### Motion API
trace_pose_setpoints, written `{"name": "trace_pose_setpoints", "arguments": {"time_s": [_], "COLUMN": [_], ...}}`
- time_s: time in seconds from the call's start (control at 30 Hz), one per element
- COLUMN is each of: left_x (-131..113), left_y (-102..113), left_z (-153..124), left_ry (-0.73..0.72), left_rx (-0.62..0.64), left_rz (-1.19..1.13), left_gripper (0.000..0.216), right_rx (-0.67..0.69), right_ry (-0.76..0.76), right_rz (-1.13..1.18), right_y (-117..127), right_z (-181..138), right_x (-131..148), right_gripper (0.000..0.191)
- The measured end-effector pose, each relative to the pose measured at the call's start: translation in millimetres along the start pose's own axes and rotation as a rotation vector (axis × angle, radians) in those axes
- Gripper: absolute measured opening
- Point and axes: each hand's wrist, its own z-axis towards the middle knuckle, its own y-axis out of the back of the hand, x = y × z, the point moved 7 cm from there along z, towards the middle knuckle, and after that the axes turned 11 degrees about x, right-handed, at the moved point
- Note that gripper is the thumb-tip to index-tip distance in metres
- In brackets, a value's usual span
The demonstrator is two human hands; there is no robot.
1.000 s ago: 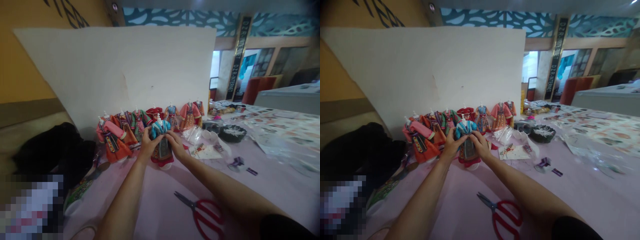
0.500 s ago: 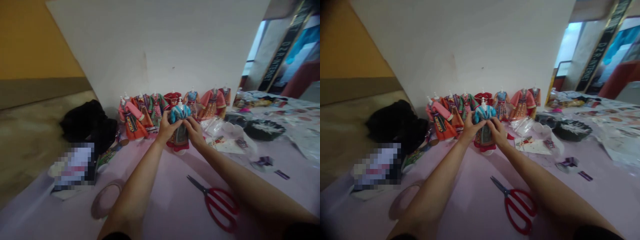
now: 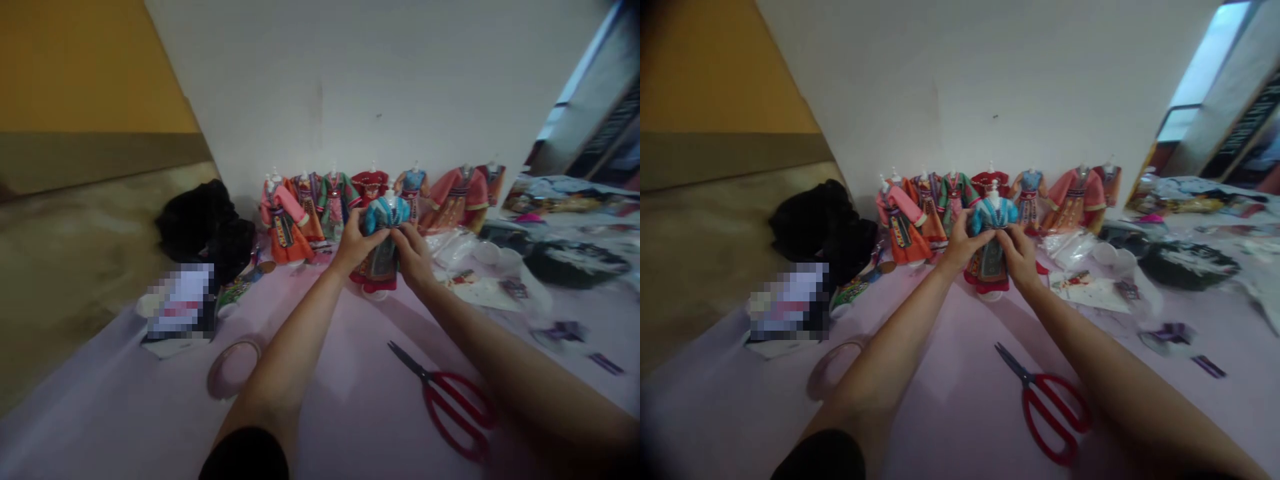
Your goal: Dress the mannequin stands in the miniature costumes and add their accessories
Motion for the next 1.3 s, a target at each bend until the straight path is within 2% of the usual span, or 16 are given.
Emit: {"name": "trace_pose_setpoints", "arguments": {"time_s": [0.17, 0.33, 0.5, 0.7, 0.9, 1.13, 1.23, 1.3], "left_x": [-2, 3, -2, 6, 12, 11, 12, 13], "left_y": [9, 12, 12, 17, 19, 20, 19, 18], "left_z": [6, 12, 10, 14, 16, 15, 13, 13], "left_ry": [0.008, 0.001, -0.008, 0.022, 0.013, 0.035, 0.04, 0.046], "left_rx": [-0.077, -0.087, -0.119, -0.068, -0.056, -0.102, -0.097, -0.078], "left_rz": [0.076, 0.06, 0.089, 0.037, 0.02, 0.067, 0.054, 0.011], "left_gripper": [0.045, 0.048, 0.046, 0.046, 0.049, 0.048, 0.05, 0.05], "right_rx": [-0.009, -0.006, -0.013, 0.023, 0.022, -0.017, -0.018, -0.012], "right_ry": [-0.043, 0.035, 0.037, -0.009, 0.039, -0.025, -0.05, -0.027], "right_rz": [-0.049, -0.066, -0.07, -0.041, -0.036, -0.161, -0.12, -0.024], "right_y": [-2, -3, -3, -2, -4, -6, -5, -4], "right_z": [7, 12, 10, 12, 14, 14, 12, 11], "right_x": [2, 2, 4, -1, -1, 4, 2, 1], "right_gripper": [0.032, 0.029, 0.025, 0.023, 0.026, 0.011, 0.014, 0.024]}}
